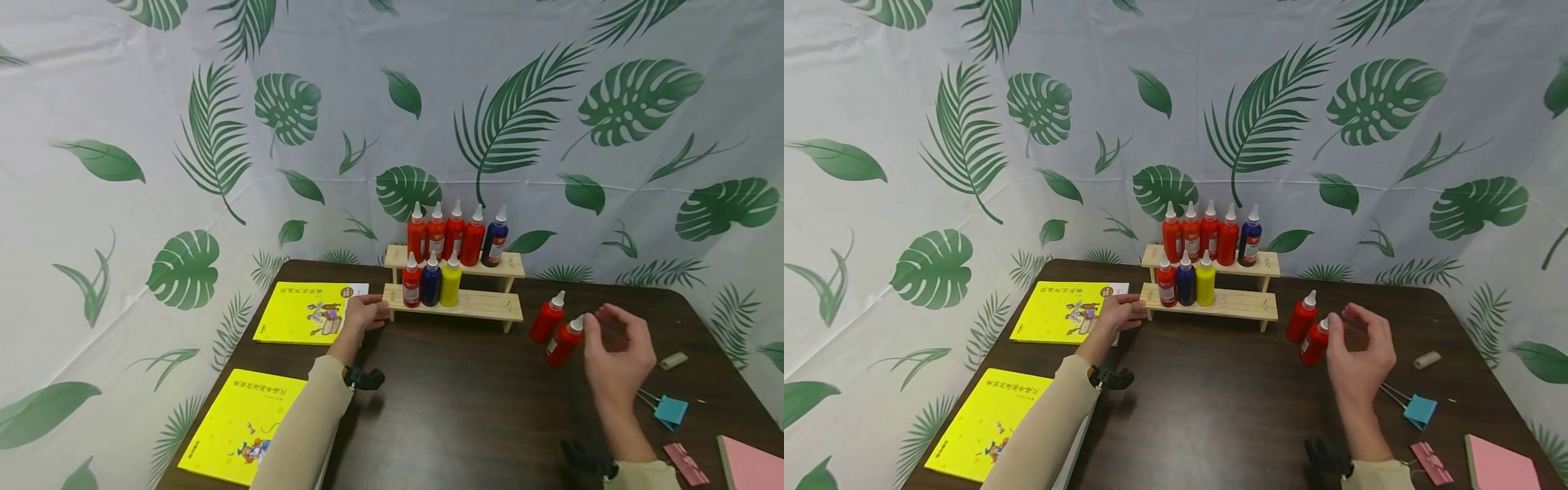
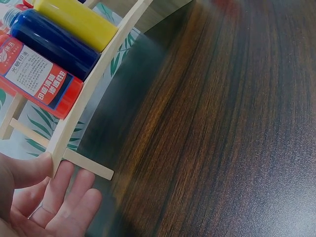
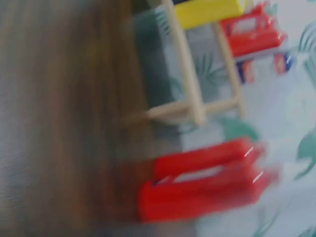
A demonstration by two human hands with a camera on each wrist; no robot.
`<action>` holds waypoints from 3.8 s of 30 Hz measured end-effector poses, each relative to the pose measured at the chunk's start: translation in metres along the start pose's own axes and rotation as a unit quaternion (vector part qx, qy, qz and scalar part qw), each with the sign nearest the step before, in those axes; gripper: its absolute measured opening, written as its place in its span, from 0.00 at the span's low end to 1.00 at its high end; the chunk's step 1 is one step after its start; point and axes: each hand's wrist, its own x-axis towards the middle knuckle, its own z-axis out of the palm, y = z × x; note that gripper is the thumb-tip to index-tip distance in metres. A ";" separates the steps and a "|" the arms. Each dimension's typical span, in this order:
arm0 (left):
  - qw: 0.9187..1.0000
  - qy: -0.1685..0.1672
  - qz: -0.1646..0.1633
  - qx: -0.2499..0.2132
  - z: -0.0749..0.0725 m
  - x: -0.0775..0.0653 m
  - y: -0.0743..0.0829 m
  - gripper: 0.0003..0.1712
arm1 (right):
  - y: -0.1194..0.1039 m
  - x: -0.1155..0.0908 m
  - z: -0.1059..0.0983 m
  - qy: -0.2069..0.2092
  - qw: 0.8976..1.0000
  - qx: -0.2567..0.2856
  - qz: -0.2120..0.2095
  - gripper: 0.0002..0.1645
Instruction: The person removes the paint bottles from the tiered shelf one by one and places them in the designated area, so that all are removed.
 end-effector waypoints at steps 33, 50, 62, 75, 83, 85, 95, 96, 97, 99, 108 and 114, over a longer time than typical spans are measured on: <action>1.000 -0.002 -0.003 -0.002 -0.001 0.000 0.001 0.20 | -0.030 -0.015 0.174 -0.380 0.915 0.021 0.132 0.34; 1.000 -0.003 0.000 0.000 0.000 0.000 0.001 0.19 | -0.031 -0.028 0.127 -0.329 0.927 0.048 0.174 0.33; 1.000 -0.003 0.004 0.000 0.000 0.002 0.001 0.18 | -0.020 -0.049 0.026 -0.247 0.956 0.002 0.158 0.27; 1.000 -0.003 -0.005 -0.001 -0.001 0.001 0.000 0.19 | 0.021 -0.062 -0.032 -0.205 0.946 -0.144 0.207 0.32; 1.000 -0.004 -0.010 -0.002 -0.001 0.001 0.000 0.19 | 0.032 -0.059 -0.036 -0.195 0.940 -0.163 0.228 0.33; 1.000 -0.005 -0.011 -0.003 -0.001 0.001 0.000 0.19 | 0.034 -0.059 -0.036 -0.197 0.936 -0.174 0.236 0.34; 1.000 -0.002 -0.009 -0.004 -0.001 0.002 -0.001 0.19 | 0.038 -0.058 -0.035 -0.201 0.929 -0.179 0.255 0.34; 1.000 -0.002 -0.010 -0.004 -0.001 0.002 -0.002 0.19 | 0.038 -0.058 -0.035 -0.203 0.928 -0.178 0.256 0.34; 1.000 -0.002 -0.011 -0.005 -0.001 0.002 -0.002 0.19 | 0.037 -0.058 -0.035 -0.205 0.927 -0.180 0.258 0.34; 1.000 -0.001 -0.011 -0.005 -0.001 0.002 -0.002 0.19 | 0.036 -0.057 -0.035 -0.206 0.926 -0.180 0.261 0.35; 1.000 -0.009 -0.006 -0.005 -0.001 0.001 -0.003 0.19 | 0.010 -0.049 -0.039 -0.065 0.974 -0.105 0.188 0.27; 1.000 -0.008 -0.003 -0.004 -0.002 0.002 -0.002 0.19 | -0.029 -0.032 -0.035 -0.050 0.998 -0.022 0.033 0.26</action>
